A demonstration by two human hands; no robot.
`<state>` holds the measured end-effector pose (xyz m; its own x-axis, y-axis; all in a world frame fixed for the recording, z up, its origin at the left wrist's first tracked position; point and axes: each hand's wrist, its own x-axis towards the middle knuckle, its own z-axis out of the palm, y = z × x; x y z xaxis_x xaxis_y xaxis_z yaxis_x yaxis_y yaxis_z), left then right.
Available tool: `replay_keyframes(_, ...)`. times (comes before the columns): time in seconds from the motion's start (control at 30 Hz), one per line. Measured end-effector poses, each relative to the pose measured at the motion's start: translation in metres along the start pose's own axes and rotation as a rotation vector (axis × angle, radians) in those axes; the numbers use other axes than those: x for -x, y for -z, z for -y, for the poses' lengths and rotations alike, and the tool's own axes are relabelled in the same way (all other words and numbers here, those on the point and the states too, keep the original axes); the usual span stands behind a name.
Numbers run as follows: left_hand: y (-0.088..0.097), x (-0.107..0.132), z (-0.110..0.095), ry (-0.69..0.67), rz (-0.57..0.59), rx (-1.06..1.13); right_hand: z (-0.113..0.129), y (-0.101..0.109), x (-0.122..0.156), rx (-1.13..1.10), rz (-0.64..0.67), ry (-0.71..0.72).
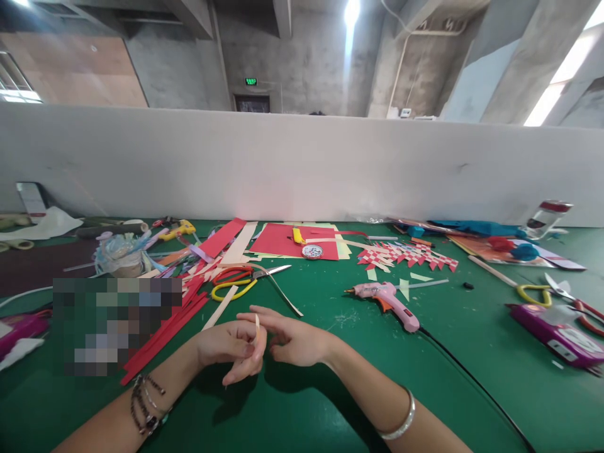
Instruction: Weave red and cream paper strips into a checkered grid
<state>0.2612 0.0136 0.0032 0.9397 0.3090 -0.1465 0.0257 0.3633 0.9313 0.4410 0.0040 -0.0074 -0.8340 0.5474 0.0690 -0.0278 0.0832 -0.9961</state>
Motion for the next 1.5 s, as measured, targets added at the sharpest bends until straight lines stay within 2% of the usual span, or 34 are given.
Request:
replay_keyframes(0.13,0.001,0.000,0.001,0.000,0.032,0.002,0.002,0.003,0.001,0.077,-0.035,0.060)
replay_keyframes(0.23,-0.002,-0.001,0.001,-0.017,0.004,0.016,0.000,0.004,0.000,0.077,-0.029,0.048)
replay_keyframes(0.4,-0.005,-0.006,-0.003,-0.156,-0.205,0.094,0.001,0.005,-0.001,-0.086,-0.055,0.018)
replay_keyframes(0.5,-0.004,-0.010,-0.003,-0.158,-0.343,0.094,0.007,0.006,-0.001,-0.134,-0.257,0.068)
replay_keyframes(0.6,-0.003,-0.014,-0.001,-0.103,-0.498,-0.023,0.010,0.005,-0.005,-0.025,-0.508,0.126)
replay_keyframes(0.73,-0.005,-0.016,0.001,-0.070,-0.604,-0.250,0.004,0.011,-0.009,0.148,-0.737,0.036)
replay_keyframes(0.87,-0.003,-0.014,-0.001,-0.036,-0.659,-0.380,0.001,0.023,-0.005,0.293,-0.806,-0.055)
replay_keyframes(1.0,0.001,-0.011,-0.001,-0.002,-0.646,-0.455,0.007,0.031,0.002,0.467,-0.895,0.005)
replay_keyframes(1.1,0.000,-0.011,-0.001,-0.032,-0.660,-0.551,0.011,0.033,0.005,0.619,-0.871,0.052)
replay_keyframes(1.23,-0.008,-0.013,-0.003,-0.188,-0.680,-0.823,0.010,0.027,0.004,0.800,-0.608,0.103)
replay_keyframes(1.3,-0.011,-0.014,-0.002,-0.190,-0.652,-0.888,0.009,0.023,0.003,0.827,-0.509,0.122)
replay_keyframes(1.4,-0.013,-0.015,0.000,-0.147,-0.649,-0.860,0.010,0.019,0.003,0.826,-0.504,0.117)
replay_keyframes(1.5,-0.010,-0.014,0.001,-0.051,-0.624,-0.737,0.014,0.024,0.005,0.830,-0.598,0.103)
